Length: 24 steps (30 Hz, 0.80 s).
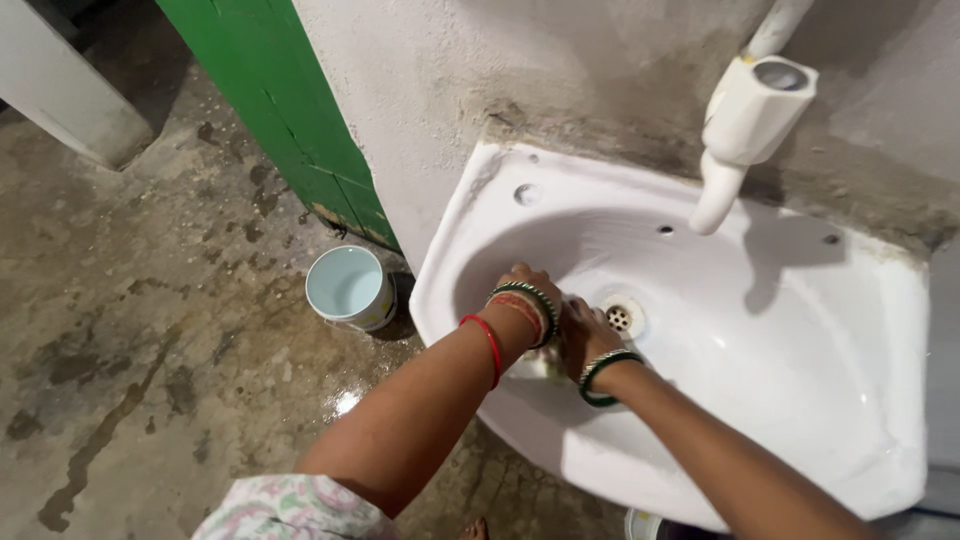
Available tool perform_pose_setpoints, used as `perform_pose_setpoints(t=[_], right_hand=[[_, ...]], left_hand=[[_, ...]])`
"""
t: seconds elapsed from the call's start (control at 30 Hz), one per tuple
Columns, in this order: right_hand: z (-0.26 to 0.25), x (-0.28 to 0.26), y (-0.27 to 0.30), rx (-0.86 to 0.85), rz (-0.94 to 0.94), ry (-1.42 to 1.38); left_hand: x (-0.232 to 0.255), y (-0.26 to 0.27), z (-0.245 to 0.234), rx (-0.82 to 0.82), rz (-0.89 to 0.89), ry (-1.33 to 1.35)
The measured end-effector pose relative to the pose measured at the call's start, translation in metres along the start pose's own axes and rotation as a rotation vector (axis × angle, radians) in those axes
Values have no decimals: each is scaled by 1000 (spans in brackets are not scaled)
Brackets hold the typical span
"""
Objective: The person scrubs a white wall-mounted sink with a pink sponge, covering the basin, rim, and faucet area. They repeatedly wipe the surfaces in circular and back-and-forth motions, occasionally rinsing the sponge in a bucket of water.
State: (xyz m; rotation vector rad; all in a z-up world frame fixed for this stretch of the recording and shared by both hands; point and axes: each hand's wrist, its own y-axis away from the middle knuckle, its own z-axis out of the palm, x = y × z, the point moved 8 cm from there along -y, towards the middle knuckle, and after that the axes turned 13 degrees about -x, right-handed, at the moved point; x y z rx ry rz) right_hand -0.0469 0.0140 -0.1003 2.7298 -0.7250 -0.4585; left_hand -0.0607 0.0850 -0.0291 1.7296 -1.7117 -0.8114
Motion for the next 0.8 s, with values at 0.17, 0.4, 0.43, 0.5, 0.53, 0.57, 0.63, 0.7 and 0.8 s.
perform_pose_setpoints(t=[0.17, 0.4, 0.43, 0.5, 0.53, 0.57, 0.63, 0.7, 0.8], right_hand=[[36, 22, 73, -505, -111, -386], [13, 3, -4, -219, 90, -23], [7, 5, -14, -226, 160, -32], [-5, 5, -24, -237, 298, -54], [-9, -2, -22, -232, 273, -82], [-13, -3, -11, -234, 255, -110], [-10, -13, 10, -345, 183, -136], [-1, -22, 41, -543, 37, -195], [11, -13, 58, -657, 123, -275]], left_hand=[[40, 16, 37, -223, 274, 42], [17, 16, 16, 43, 82, -108], [12, 17, 10, 70, 31, -128], [5, 18, 0, 87, -2, -145], [3, 19, -1, 77, 15, -142], [6, 20, 2, 65, 41, -134], [21, 27, 25, -56, 226, -266], [16, 30, 45, -207, 248, -77], [9, 27, 68, -326, 145, 342]])
